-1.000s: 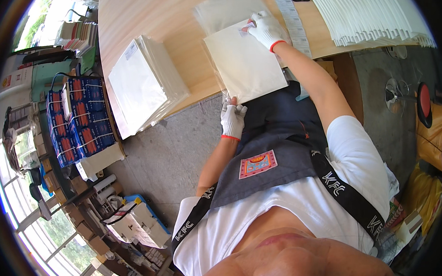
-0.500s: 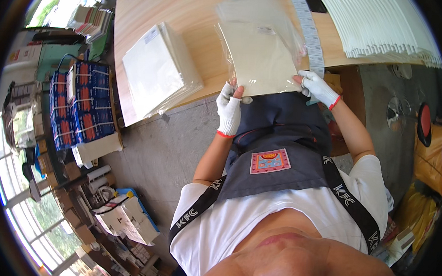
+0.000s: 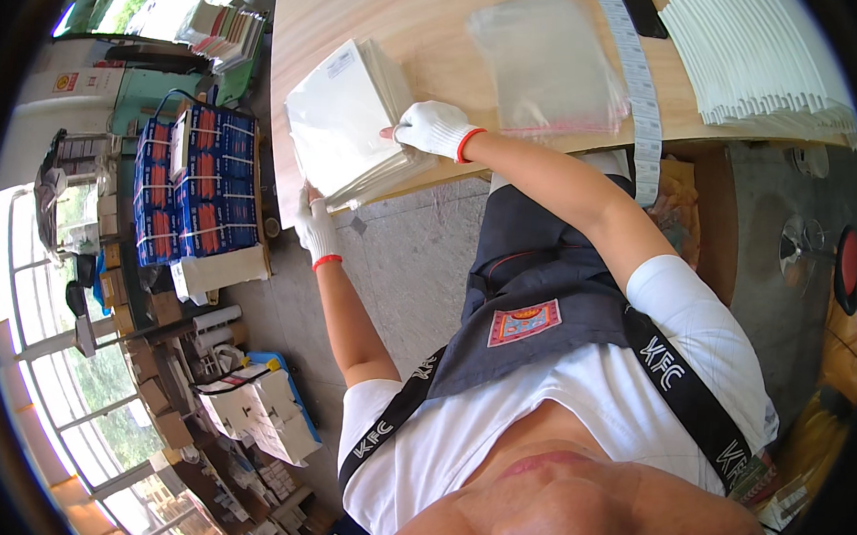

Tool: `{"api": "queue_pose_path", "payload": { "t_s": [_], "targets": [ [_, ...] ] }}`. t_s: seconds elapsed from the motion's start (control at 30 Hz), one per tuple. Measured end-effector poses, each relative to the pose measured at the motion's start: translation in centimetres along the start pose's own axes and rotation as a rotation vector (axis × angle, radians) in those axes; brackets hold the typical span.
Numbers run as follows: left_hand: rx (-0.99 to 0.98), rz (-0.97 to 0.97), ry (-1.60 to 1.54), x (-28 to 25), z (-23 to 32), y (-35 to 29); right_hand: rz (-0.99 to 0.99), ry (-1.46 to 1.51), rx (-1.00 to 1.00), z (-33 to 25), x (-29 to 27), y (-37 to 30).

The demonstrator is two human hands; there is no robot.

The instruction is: The person places white rectangular items into plastic bags, seals them with a strip of tape, and stacks the completed packages on the desk.

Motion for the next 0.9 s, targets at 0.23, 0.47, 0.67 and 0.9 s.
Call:
{"api": "queue_pose_path", "payload": {
  "t_s": [0.23, 0.47, 0.67, 0.9],
  "targets": [
    [0.696, 0.351, 0.202, -0.4, 11.7, -5.2, -0.246, 0.311, -0.970, -14.0, -0.4, -15.3],
    [1.091, -0.380, -0.025, 15.2, 21.9, -12.7, -0.707, 0.331, -1.060, -20.6, 0.2, -24.9],
    [0.647, -0.543, 0.423, 29.8, 16.2, -8.4, -0.548, 0.502, -1.156, -22.9, -3.8, -26.7],
    [0.563, -0.633, 0.675, 35.3, 14.5, -5.2, -0.503, 0.701, -1.301, -19.4, -9.0, -30.1]
  ]
}}
Point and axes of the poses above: each hand's wrist, its own y-axis towards the middle knuckle, its own x-axis out of the palm, z = x × y, the point moved 9 cm from there along y, towards the middle knuckle, and after that the axes turned 14 degrees about -y, right-handed, at the moved point
